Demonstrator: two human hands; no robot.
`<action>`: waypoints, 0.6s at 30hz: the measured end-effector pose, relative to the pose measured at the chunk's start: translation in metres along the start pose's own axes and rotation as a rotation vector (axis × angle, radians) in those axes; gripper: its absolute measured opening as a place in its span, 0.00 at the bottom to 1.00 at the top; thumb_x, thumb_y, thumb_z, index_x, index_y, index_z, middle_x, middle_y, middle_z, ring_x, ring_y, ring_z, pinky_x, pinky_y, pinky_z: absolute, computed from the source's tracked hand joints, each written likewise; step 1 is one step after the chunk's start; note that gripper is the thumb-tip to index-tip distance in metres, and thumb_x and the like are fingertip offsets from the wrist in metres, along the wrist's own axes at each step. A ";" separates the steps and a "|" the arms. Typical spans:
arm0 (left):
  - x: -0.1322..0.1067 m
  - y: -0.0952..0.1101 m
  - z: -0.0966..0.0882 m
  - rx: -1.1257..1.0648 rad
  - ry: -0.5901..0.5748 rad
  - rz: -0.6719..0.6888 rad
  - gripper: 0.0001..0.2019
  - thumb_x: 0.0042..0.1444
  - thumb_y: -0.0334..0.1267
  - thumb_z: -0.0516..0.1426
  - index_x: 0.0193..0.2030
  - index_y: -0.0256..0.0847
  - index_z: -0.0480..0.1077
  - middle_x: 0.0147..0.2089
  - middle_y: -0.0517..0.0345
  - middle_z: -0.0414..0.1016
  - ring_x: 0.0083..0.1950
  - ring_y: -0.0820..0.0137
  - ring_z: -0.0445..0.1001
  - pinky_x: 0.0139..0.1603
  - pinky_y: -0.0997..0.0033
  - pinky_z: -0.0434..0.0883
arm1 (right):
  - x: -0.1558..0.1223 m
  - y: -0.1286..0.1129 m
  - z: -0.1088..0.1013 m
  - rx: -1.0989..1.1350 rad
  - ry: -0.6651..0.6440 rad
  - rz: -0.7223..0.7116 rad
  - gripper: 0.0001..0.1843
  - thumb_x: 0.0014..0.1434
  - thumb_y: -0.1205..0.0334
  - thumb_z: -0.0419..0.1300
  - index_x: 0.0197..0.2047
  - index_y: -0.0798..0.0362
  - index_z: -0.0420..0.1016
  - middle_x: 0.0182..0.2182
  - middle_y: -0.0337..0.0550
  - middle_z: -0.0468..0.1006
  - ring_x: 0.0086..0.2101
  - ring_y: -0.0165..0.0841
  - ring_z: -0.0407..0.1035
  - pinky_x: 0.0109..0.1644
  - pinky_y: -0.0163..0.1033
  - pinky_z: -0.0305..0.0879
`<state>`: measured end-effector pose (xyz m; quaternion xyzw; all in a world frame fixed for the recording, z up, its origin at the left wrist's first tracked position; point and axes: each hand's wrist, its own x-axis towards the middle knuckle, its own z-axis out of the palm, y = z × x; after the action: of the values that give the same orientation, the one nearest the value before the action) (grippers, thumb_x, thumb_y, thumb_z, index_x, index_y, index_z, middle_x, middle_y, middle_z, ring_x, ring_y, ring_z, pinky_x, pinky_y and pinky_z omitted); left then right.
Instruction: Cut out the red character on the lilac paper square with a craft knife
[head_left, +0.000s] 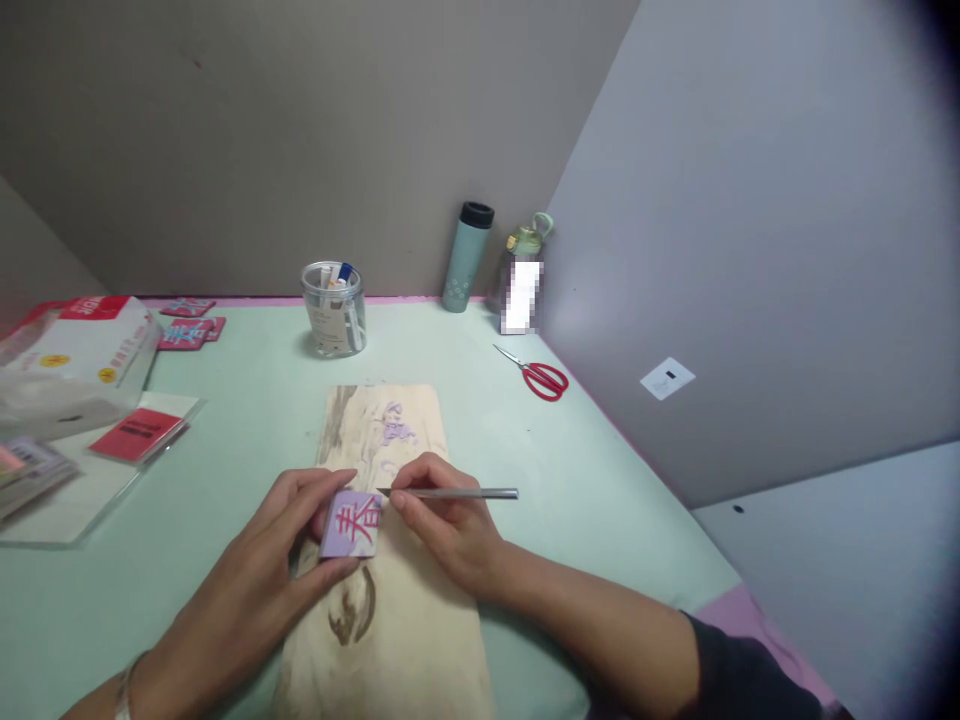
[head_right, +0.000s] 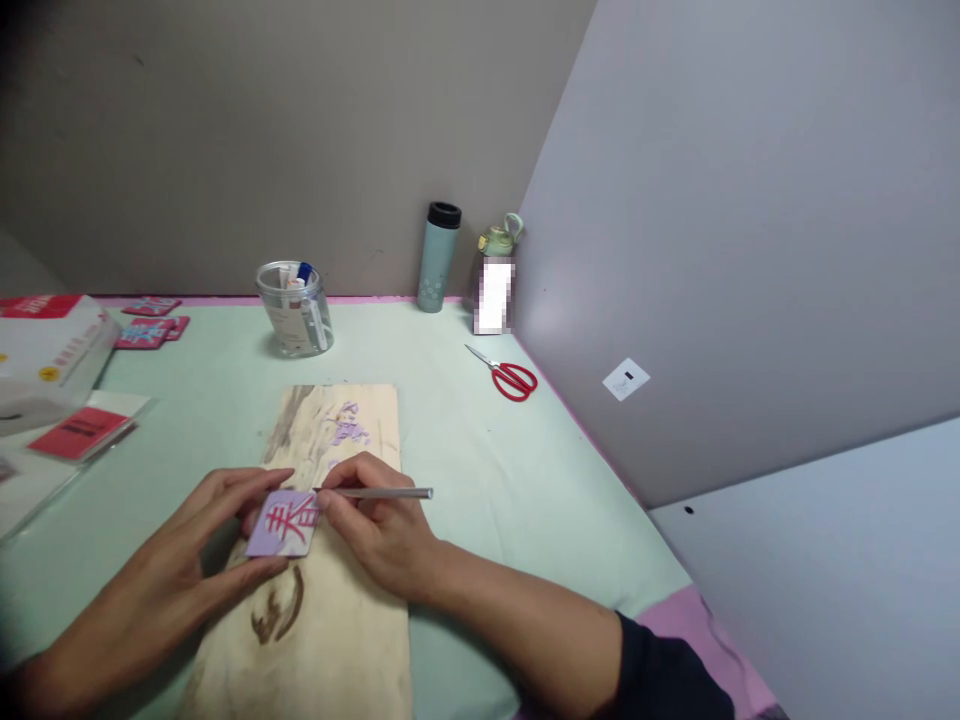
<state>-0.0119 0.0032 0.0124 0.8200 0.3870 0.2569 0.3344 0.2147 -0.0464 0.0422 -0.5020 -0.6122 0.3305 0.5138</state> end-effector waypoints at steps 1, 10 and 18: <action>0.000 0.001 0.000 -0.001 -0.008 -0.003 0.25 0.64 0.51 0.59 0.67 0.59 0.63 0.61 0.55 0.68 0.58 0.58 0.75 0.57 0.60 0.77 | 0.000 0.000 0.000 0.004 0.008 0.011 0.05 0.65 0.60 0.60 0.36 0.50 0.72 0.31 0.39 0.75 0.32 0.31 0.69 0.38 0.37 0.67; 0.002 0.000 -0.005 0.008 -0.047 0.000 0.22 0.67 0.49 0.59 0.65 0.56 0.61 0.62 0.57 0.66 0.58 0.62 0.72 0.59 0.62 0.74 | 0.000 0.001 0.001 0.002 -0.038 0.000 0.06 0.59 0.63 0.60 0.32 0.51 0.67 0.26 0.35 0.68 0.26 0.28 0.61 0.29 0.34 0.57; 0.004 -0.004 -0.006 -0.026 -0.043 0.009 0.26 0.65 0.51 0.59 0.68 0.61 0.60 0.65 0.58 0.67 0.64 0.58 0.72 0.64 0.57 0.74 | 0.001 0.009 0.004 0.185 -0.114 0.163 0.06 0.57 0.65 0.62 0.32 0.50 0.67 0.25 0.32 0.66 0.26 0.28 0.58 0.29 0.34 0.55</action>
<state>-0.0155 0.0106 0.0137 0.8227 0.3727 0.2455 0.3521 0.2135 -0.0428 0.0329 -0.4812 -0.5644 0.4541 0.4936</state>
